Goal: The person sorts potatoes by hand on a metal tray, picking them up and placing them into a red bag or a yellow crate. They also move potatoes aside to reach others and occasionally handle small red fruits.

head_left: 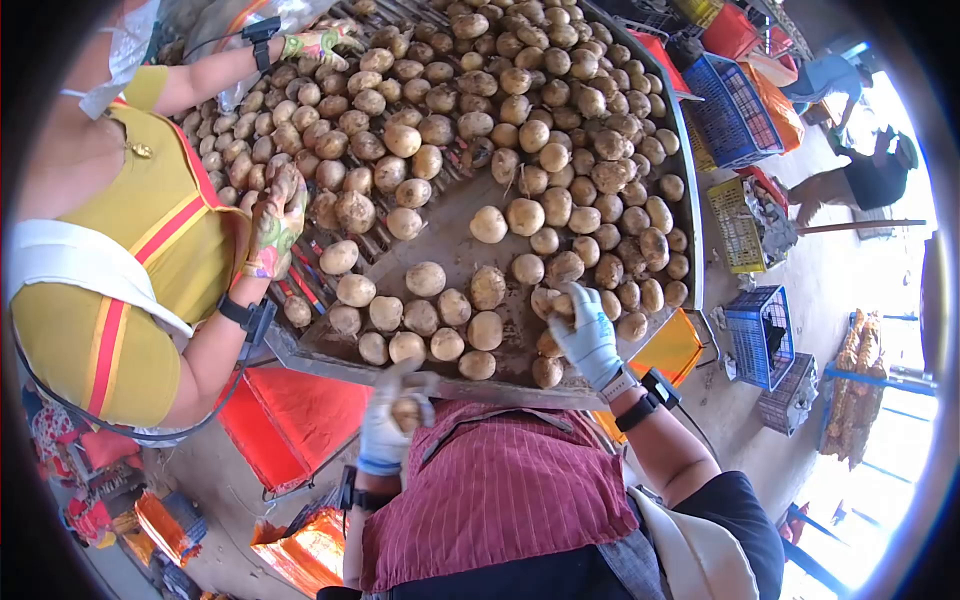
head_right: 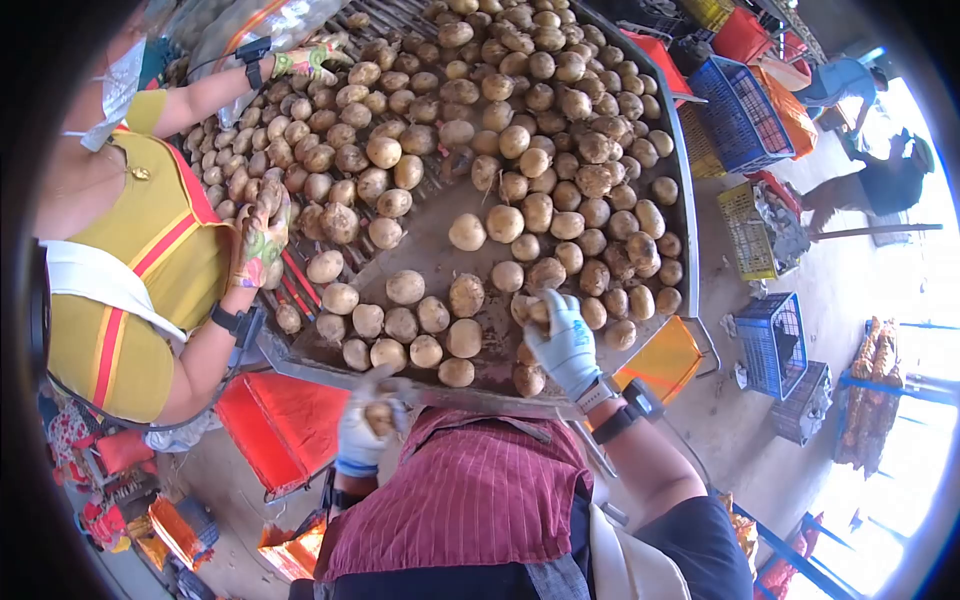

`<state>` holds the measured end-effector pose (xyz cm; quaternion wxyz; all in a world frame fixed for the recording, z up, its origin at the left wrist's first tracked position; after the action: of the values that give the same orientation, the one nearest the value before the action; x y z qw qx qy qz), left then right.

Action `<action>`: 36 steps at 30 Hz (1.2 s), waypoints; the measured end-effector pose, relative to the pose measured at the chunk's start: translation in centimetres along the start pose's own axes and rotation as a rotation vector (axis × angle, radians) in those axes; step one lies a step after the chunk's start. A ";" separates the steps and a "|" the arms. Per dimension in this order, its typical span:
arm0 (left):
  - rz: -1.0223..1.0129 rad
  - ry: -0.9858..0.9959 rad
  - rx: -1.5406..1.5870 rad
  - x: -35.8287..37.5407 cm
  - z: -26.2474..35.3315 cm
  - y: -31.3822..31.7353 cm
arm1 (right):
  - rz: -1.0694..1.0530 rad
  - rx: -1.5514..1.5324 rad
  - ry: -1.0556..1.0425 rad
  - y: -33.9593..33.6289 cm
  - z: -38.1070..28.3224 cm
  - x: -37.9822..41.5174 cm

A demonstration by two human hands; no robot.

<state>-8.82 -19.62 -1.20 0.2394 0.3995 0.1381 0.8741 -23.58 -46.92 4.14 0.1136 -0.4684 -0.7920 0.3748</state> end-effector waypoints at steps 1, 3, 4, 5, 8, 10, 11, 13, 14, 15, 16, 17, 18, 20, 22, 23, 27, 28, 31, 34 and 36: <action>-0.156 -0.083 -0.002 -0.2 -1.1 3.5 | -0.086 -0.099 -0.229 0.9 -2.3 0.4; -0.094 -0.148 0.014 -1.5 -3.3 6.3 | -0.324 -0.275 -0.334 2.3 -7.4 1.2; -0.027 -0.213 0.034 -2.0 -4.5 6.3 | -0.315 -0.192 -0.388 2.9 -8.0 0.1; -0.033 -0.216 0.026 -2.6 -4.8 5.9 | -0.246 0.108 -0.323 3.9 -5.5 -1.8; -0.111 -0.370 0.132 -2.0 -5.0 6.6 | -0.206 0.488 -0.303 5.4 -2.2 -6.8; -0.081 -0.380 0.087 -2.0 -5.5 4.9 | -0.375 0.553 -0.333 8.1 -0.8 -6.4; -0.062 -0.380 0.059 -2.2 -5.7 4.1 | -0.368 0.552 -0.327 8.3 -0.6 -6.5; -0.079 -0.390 0.055 -2.1 -6.1 3.4 | -0.450 0.359 -0.396 9.2 -1.7 -6.1; -0.053 -0.359 0.098 -2.2 -5.7 3.4 | -0.491 0.496 -0.465 9.7 -2.2 -4.7; -0.025 -0.329 0.141 -2.3 -5.2 3.3 | -0.494 0.565 -0.633 10.5 -2.6 -2.6; -0.022 -0.324 0.181 -2.2 -5.1 3.0 | -0.450 0.579 -0.689 10.8 -2.1 -1.7; -0.027 -0.319 0.183 -2.0 -4.9 2.9 | -0.408 0.593 -0.748 10.3 -2.9 -1.6; 0.033 -0.305 0.219 -1.8 -4.6 2.2 | -0.530 0.617 -0.706 10.4 -2.3 -1.9; 0.066 -0.271 0.242 -2.0 -4.1 0.9 | -0.347 0.313 -0.579 7.6 -3.1 -4.6; 0.076 -0.215 0.257 -1.8 -3.3 -0.1 | -0.155 -0.140 -0.383 3.3 -4.2 -9.0; 0.117 -0.211 0.293 -1.4 -2.9 -0.3 | 0.016 -0.401 -0.151 3.9 2.3 -13.1; 0.175 -0.228 0.337 -1.7 -3.0 -1.1 | 0.087 -0.588 0.259 -0.2 3.5 -22.5; 0.173 -0.218 0.286 -1.9 -3.0 -0.8 | 0.012 -0.218 0.115 0.7 2.3 -24.0; 0.165 -0.225 0.269 -2.1 -3.4 0.1 | -0.160 0.298 -0.112 4.1 -0.8 -22.0; 0.137 -0.261 0.330 -2.4 -3.4 1.0 | -0.281 0.607 -0.344 6.0 -2.7 -15.3; 0.148 -0.267 0.301 -2.9 -3.5 0.7 | -0.416 0.744 -0.452 7.3 -2.3 -10.6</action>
<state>-10.07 -21.92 -4.98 0.1286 0.5520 0.2044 0.7981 -11.87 -52.52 2.44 0.1711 -0.1344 -0.6858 0.6945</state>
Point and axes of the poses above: each hand's wrist, its own x-axis away from the middle knuckle, its own y-axis out of the palm, z = x × y, the point moved 10 cm from there along -x, towards the middle knuckle, and after that the axes turned 12 degrees about z, right-handed, at the moved point
